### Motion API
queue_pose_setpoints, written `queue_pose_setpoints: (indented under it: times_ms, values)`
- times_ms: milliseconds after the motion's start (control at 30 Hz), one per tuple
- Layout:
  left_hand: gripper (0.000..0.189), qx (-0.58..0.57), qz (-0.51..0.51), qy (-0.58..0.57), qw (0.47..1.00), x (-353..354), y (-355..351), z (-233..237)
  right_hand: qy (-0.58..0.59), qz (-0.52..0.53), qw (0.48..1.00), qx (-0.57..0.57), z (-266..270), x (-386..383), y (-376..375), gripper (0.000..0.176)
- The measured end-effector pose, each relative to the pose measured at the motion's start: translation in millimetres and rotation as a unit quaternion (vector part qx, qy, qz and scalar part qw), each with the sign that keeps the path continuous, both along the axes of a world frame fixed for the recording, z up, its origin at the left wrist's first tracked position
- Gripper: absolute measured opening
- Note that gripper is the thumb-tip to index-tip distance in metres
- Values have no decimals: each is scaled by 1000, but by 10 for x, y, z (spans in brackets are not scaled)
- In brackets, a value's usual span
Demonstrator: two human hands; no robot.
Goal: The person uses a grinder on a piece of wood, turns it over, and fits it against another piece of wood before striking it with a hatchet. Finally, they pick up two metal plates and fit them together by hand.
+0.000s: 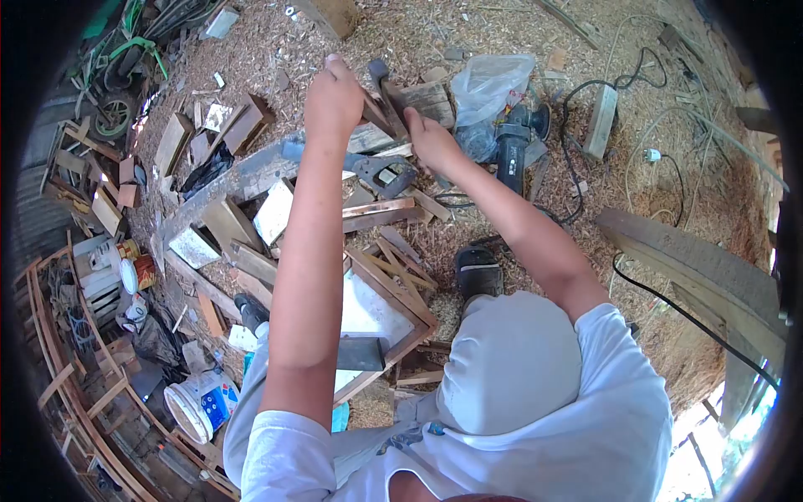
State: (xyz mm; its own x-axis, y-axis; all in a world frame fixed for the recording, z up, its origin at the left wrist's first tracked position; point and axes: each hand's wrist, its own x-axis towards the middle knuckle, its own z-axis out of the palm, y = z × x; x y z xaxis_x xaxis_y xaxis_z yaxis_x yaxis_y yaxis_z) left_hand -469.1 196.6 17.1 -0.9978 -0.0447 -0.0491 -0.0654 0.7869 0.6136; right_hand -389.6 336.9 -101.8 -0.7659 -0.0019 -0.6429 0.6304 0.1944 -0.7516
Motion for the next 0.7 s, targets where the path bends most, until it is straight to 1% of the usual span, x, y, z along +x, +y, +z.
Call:
queue_pose_setpoints:
  times_ms: [33,100,133,167,200,233,267,300,367,400,433,467,500,533,567,600,633,700]
  values:
    - [66,2,-2,2,1000,-1,7,-4,2,-2,1000,2,-38,-20,15,76]
    - [68,-12,13,17,1000,8,-19,-16,121,-62,989,49,-142,-75,-3,75]
    - [68,-12,14,15,1000,24,-14,9,133,-75,988,12,109,-99,33,71]
    - [69,-6,19,6,1000,33,-3,33,130,-74,989,11,345,-130,57,71]
    - [69,1,22,-3,1000,42,11,48,205,-83,975,22,554,-164,74,70]
    - [69,1,21,-4,1000,37,10,23,279,-91,955,34,665,-195,72,68]
    - [69,-11,15,9,1000,31,8,5,326,-112,938,32,705,-223,31,67]
    - [68,-23,9,23,999,10,4,-17,328,-111,937,33,705,-216,36,67]
    - [68,-27,2,27,999,-20,-14,-70,410,-78,904,97,634,-134,11,69]
    - [68,-32,-6,29,999,-18,-27,-80,410,-76,904,96,326,-112,-26,69]
    - [68,-32,-3,29,999,23,-1,5,343,-34,928,140,-172,-93,-76,71]
    - [69,11,16,-19,1000,94,70,169,273,8,944,183,-428,-69,-86,74]
    - [69,55,34,-65,996,133,133,264,275,9,944,184,-375,-35,-50,74]
    - [69,53,30,-61,996,92,154,254,211,36,968,134,-323,-24,-45,78]
    - [69,7,13,-35,999,56,160,195,144,65,984,81,-284,-13,-38,82]
    - [70,-41,-1,-14,999,76,131,140,102,44,993,39,-217,8,-34,83]
    - [70,-42,-1,-12,999,76,104,97,104,43,993,39,-187,8,-44,83]
    - [70,-10,6,-10,1000,46,23,55,54,-78,991,-98,-106,-10,-74,78]
